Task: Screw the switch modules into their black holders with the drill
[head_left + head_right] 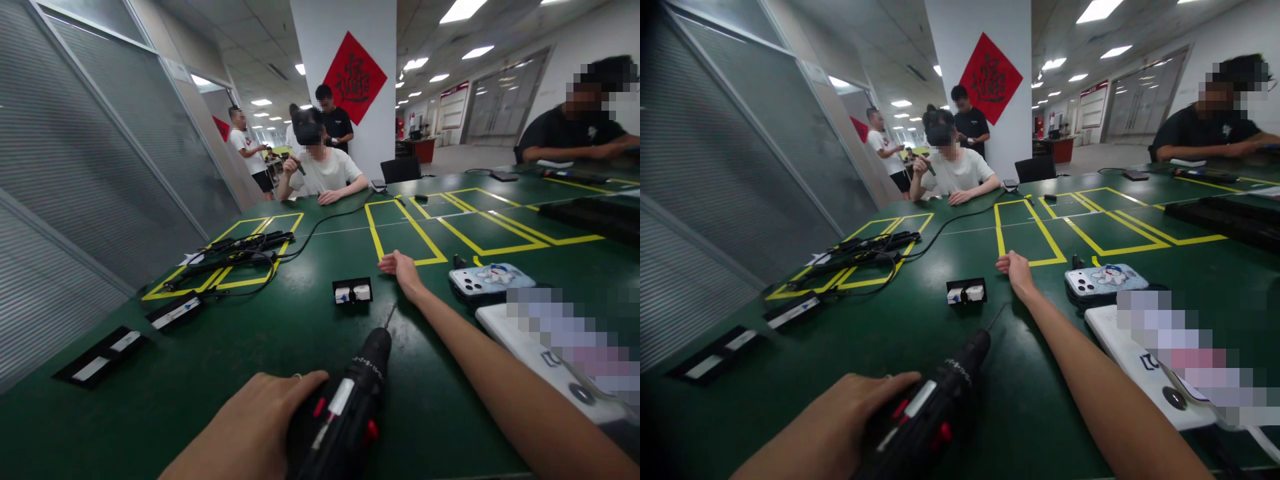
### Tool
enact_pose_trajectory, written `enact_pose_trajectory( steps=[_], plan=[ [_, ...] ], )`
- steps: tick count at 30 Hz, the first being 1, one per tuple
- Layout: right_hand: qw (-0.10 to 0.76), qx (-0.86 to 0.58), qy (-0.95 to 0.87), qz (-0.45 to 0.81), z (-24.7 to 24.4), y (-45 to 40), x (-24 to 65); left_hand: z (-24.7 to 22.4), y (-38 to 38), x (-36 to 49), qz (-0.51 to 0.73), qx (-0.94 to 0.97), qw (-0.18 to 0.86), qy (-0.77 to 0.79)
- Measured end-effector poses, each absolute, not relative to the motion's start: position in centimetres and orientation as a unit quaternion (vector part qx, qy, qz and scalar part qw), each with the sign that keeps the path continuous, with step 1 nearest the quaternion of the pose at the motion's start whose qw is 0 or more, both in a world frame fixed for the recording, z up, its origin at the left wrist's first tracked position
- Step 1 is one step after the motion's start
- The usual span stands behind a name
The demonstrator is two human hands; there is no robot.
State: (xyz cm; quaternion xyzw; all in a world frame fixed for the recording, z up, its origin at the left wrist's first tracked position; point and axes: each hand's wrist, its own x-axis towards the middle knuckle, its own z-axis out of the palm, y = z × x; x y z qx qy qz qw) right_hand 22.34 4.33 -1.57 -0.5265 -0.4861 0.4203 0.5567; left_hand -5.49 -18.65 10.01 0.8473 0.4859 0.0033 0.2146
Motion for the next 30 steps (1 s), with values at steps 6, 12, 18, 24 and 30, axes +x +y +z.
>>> enact_pose_trajectory(
  steps=[6,12,18,24,30],
  plan=[
    [0.529,-0.541,-0.460,0.465,-0.9,4.4,22.8,8.4,-16.4,-0.1,-0.075,0.886,0.142,0.436],
    [0.495,-0.565,-0.493,0.439,-1.0,4.4,22.3,7.2,-15.4,0.6,0.030,0.915,0.178,0.361],
    [0.430,-0.589,-0.569,0.380,-0.5,4.1,22.2,7.6,-15.7,0.4,0.057,0.915,0.232,0.326],
    [0.340,-0.600,-0.652,0.314,2.1,2.8,19.9,8.0,-14.8,1.1,-0.002,0.909,0.245,0.336],
    [0.300,-0.594,-0.696,0.269,3.7,2.1,16.7,9.8,-11.1,-0.7,0.037,0.902,0.255,0.346]
  ],
)
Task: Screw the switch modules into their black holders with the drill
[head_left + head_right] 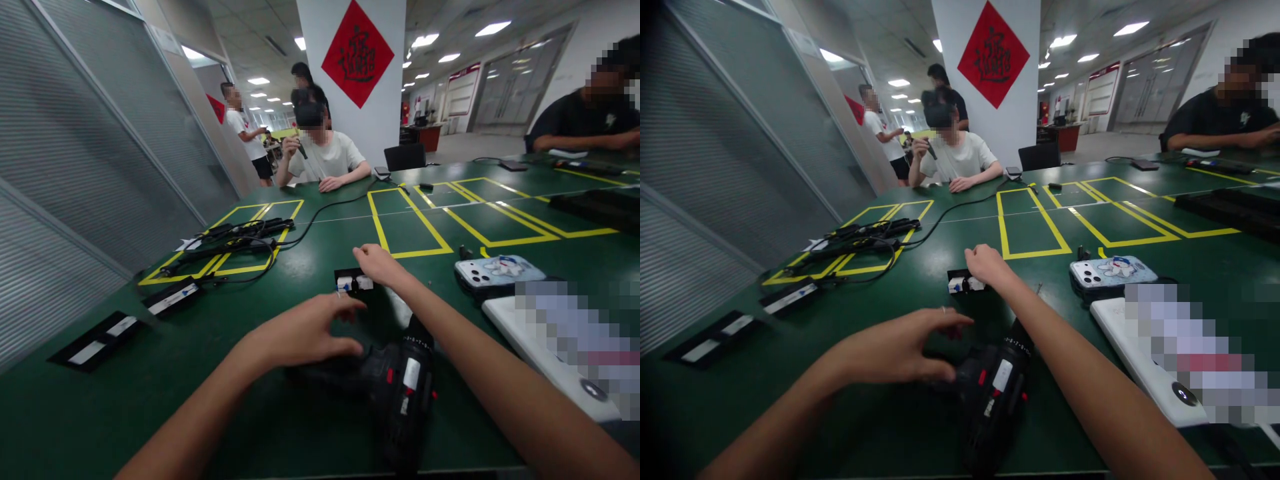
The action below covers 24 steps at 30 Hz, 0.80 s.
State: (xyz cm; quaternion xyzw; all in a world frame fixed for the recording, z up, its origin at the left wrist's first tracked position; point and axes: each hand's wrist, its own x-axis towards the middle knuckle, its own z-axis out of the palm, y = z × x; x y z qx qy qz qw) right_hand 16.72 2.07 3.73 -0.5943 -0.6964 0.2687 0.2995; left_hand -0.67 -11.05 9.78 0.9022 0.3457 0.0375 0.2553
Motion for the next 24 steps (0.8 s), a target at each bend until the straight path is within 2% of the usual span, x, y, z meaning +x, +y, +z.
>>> enact_pose_trajectory(
  steps=[4,8,13,24],
  plan=[
    [0.296,-0.602,-0.696,0.254,3.0,1.4,16.6,8.6,-5.9,-1.5,0.148,0.912,0.081,0.373],
    [0.289,-0.588,-0.706,0.269,2.2,0.9,17.0,6.0,-2.4,-1.4,0.165,0.930,-0.013,0.328],
    [0.284,-0.551,-0.726,0.298,2.0,0.7,17.6,3.8,-2.0,-1.2,0.183,0.938,-0.064,0.286],
    [0.261,-0.485,-0.767,0.329,1.5,1.2,19.8,1.8,-2.6,-0.3,0.223,0.926,-0.099,0.289]
  ],
)
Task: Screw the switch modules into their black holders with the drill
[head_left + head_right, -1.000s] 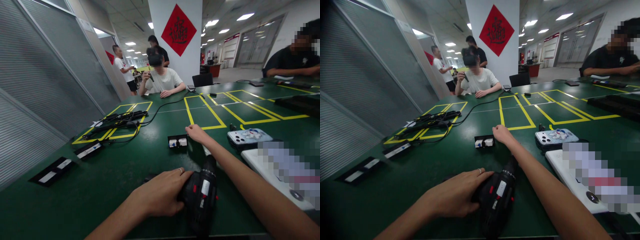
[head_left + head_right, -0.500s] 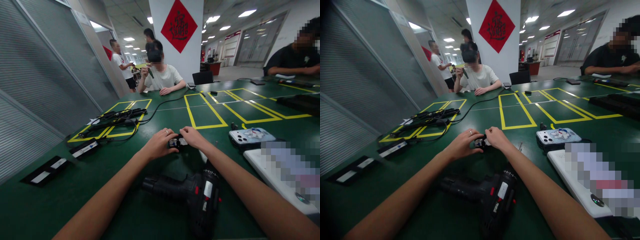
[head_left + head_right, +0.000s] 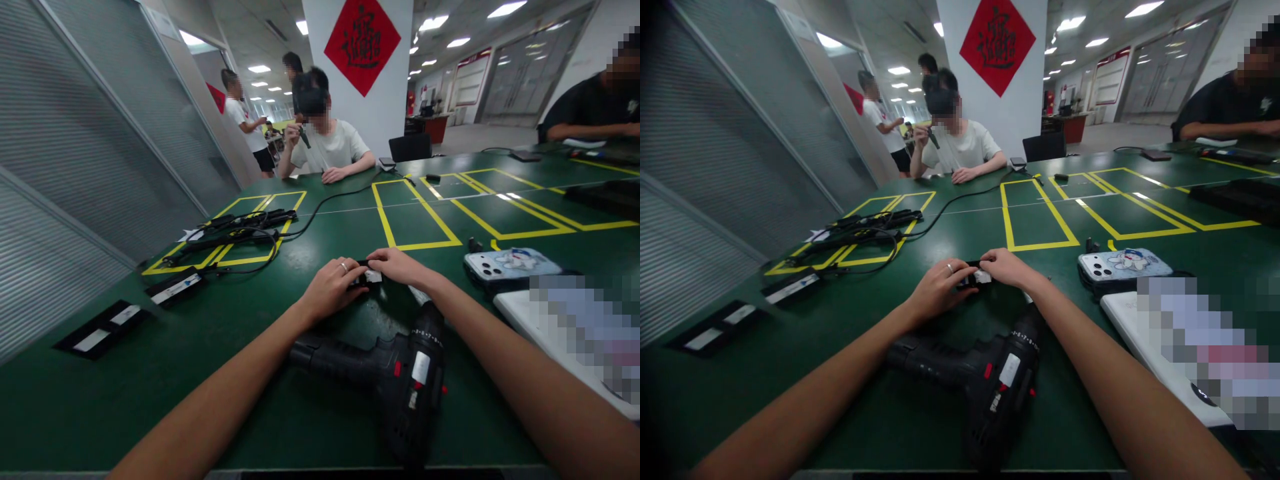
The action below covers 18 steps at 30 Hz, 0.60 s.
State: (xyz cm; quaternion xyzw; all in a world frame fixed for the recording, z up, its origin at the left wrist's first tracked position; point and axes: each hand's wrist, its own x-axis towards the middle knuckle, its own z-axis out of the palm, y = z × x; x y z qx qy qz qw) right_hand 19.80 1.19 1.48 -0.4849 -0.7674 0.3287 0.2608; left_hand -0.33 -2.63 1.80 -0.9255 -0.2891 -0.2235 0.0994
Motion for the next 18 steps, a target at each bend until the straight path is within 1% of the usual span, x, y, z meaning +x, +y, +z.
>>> enact_pose_trajectory(
  steps=[6,18],
  plan=[
    [0.263,-0.476,-0.778,0.316,1.18,1.14,19.66,1.74,-2.94,-0.30,-0.226,-0.922,0.118,-0.292],
    [0.258,-0.488,-0.786,0.279,1.37,0.81,19.24,2.23,-2.98,-0.39,-0.178,-0.928,0.169,-0.280]
  ],
)
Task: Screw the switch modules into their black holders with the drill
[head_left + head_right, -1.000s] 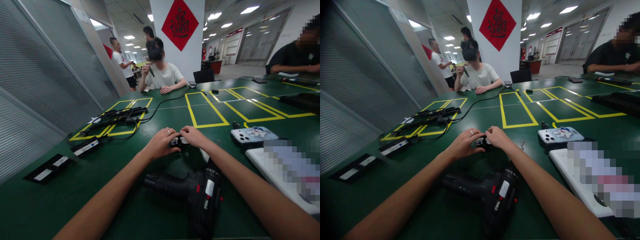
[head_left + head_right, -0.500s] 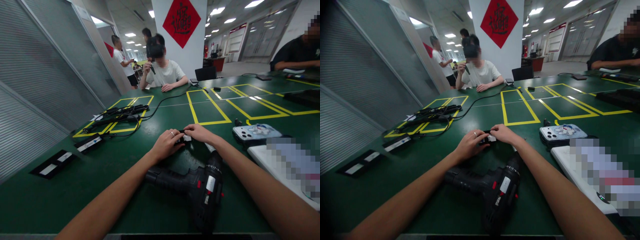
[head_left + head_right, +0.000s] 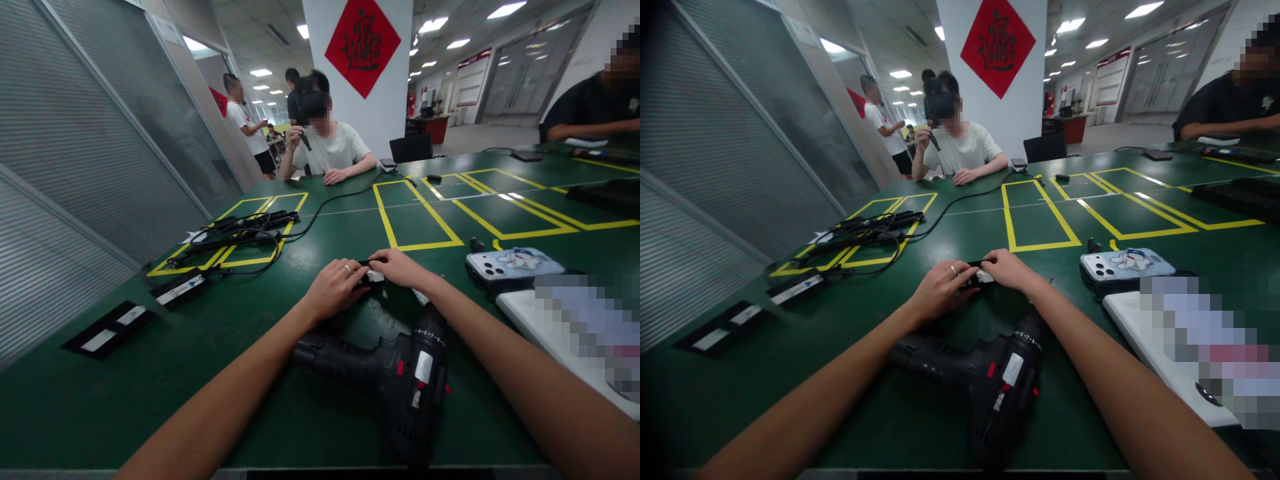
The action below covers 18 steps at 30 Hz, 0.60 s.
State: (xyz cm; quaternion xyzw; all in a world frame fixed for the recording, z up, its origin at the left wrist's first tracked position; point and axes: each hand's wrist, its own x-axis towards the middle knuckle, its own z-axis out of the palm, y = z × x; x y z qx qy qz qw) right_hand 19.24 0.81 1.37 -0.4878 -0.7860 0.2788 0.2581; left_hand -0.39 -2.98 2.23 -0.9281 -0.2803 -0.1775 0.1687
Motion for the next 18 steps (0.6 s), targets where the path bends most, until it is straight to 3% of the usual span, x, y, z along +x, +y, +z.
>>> enact_pose_trajectory(
  steps=[18],
  plan=[
    [0.251,-0.480,-0.802,0.250,1.01,0.90,19.08,2.62,-2.96,-0.22,-0.152,-0.923,0.235,-0.264]
  ],
)
